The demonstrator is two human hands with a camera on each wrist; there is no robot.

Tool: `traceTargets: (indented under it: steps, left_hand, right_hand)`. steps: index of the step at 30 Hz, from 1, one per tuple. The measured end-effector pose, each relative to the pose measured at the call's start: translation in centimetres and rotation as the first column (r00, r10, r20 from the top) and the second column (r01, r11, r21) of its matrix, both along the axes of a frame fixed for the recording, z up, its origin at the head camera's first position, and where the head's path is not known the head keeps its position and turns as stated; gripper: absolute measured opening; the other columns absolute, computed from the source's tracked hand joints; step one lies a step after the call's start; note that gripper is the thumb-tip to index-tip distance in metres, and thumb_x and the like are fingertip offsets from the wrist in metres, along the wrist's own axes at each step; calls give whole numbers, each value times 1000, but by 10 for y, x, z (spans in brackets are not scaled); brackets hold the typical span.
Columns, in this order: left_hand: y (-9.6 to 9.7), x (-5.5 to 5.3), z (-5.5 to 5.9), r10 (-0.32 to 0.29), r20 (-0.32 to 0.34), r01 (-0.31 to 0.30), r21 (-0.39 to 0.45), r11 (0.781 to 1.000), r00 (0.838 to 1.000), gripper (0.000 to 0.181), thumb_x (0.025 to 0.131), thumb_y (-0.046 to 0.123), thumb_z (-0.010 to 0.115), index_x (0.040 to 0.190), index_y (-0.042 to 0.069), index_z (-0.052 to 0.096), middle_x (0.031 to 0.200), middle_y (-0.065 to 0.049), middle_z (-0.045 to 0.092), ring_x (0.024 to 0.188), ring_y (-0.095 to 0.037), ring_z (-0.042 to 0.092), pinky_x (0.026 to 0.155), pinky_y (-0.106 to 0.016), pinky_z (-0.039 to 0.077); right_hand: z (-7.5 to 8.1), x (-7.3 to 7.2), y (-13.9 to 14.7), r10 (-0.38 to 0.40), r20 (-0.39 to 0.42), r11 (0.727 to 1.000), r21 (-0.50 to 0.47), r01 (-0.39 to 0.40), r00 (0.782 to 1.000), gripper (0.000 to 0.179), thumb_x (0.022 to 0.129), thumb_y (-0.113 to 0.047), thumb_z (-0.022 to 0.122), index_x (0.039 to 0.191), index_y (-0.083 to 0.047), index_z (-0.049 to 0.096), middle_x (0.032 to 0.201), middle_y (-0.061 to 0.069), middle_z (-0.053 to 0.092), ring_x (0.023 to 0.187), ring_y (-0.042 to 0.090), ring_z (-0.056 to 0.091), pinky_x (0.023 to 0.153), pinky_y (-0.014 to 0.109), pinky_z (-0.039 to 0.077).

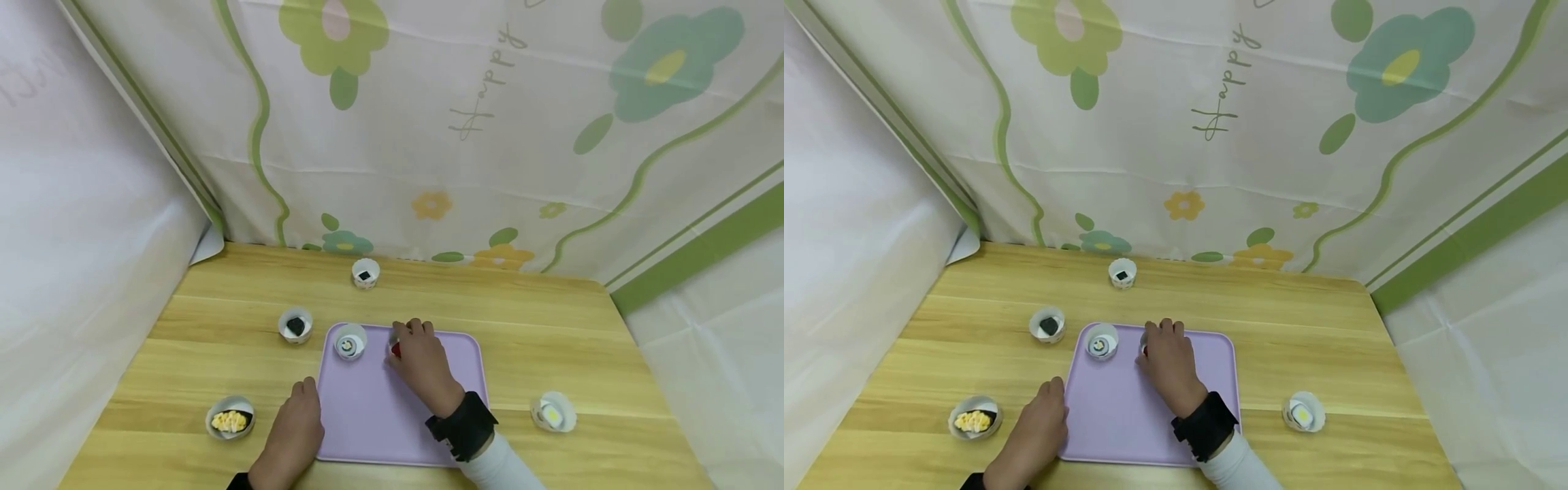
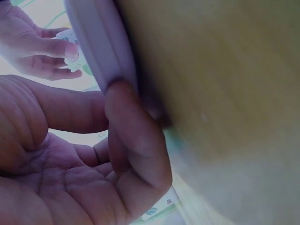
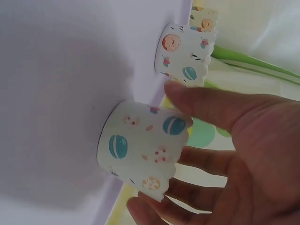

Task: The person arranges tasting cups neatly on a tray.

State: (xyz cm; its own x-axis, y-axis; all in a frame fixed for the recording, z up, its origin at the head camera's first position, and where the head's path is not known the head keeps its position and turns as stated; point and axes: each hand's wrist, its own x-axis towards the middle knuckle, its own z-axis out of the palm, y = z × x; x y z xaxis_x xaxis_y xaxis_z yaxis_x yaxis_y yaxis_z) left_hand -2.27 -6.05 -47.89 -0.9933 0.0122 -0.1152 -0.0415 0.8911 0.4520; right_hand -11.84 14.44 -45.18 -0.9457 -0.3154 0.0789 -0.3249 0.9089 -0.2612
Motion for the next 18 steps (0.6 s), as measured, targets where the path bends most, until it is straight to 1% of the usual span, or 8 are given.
traceTargets:
  steps: [4,7,9,12,15,18]
  left_hand:
    - [0,0,1,-3,19,3,5,1000,1000,24,79,-10,58,100,-11,46,84,-17,48,62,-22,51,53,-38,50]
    - [1,1,2,-7,13,7,5,1000,1000,25,79,-10,57,100,-12,46,84,-18,48,61,-22,52,53,-38,50]
    - [0,1,2,-10,-3,10,4,1000,1000,24,79,-11,57,100,-12,46,83,-18,48,60,-23,52,52,-38,50]
    - [0,1,1,-14,-29,14,1,1000,999,22,79,-10,56,98,-12,46,82,-18,48,58,-23,52,51,-38,50]
    - [0,2,1,-19,-47,19,0,1000,999,21,79,-10,56,98,-12,46,81,-18,47,57,-23,52,50,-39,50]
    - [0,2,2,-24,-58,25,3,1000,998,21,78,-11,55,97,-13,46,80,-17,47,57,-23,51,49,-39,49]
  right_hand:
    - [5,0,4,-26,24,1000,-4,26,999,69,74,-43,77,131,-8,59,125,17,58,111,34,50,79,44,52]
    - [7,-1,8,-51,19,999,-3,51,999,69,77,-49,73,131,-8,60,126,17,58,113,35,50,80,43,51]
    - [8,-1,11,-66,12,998,0,66,998,67,80,-52,69,130,-7,61,126,17,59,113,35,50,82,43,50]
    - [9,-1,16,-87,3,996,7,87,996,67,83,-54,64,129,-5,61,126,17,59,113,36,50,86,45,49]
    - [10,-1,22,-109,-7,994,6,109,994,65,85,-52,63,128,-3,61,125,18,59,114,37,51,89,47,48]
    - [12,0,31,-137,-31,991,7,137,990,63,86,-51,62,127,-2,62,124,19,60,112,36,52,87,47,49]
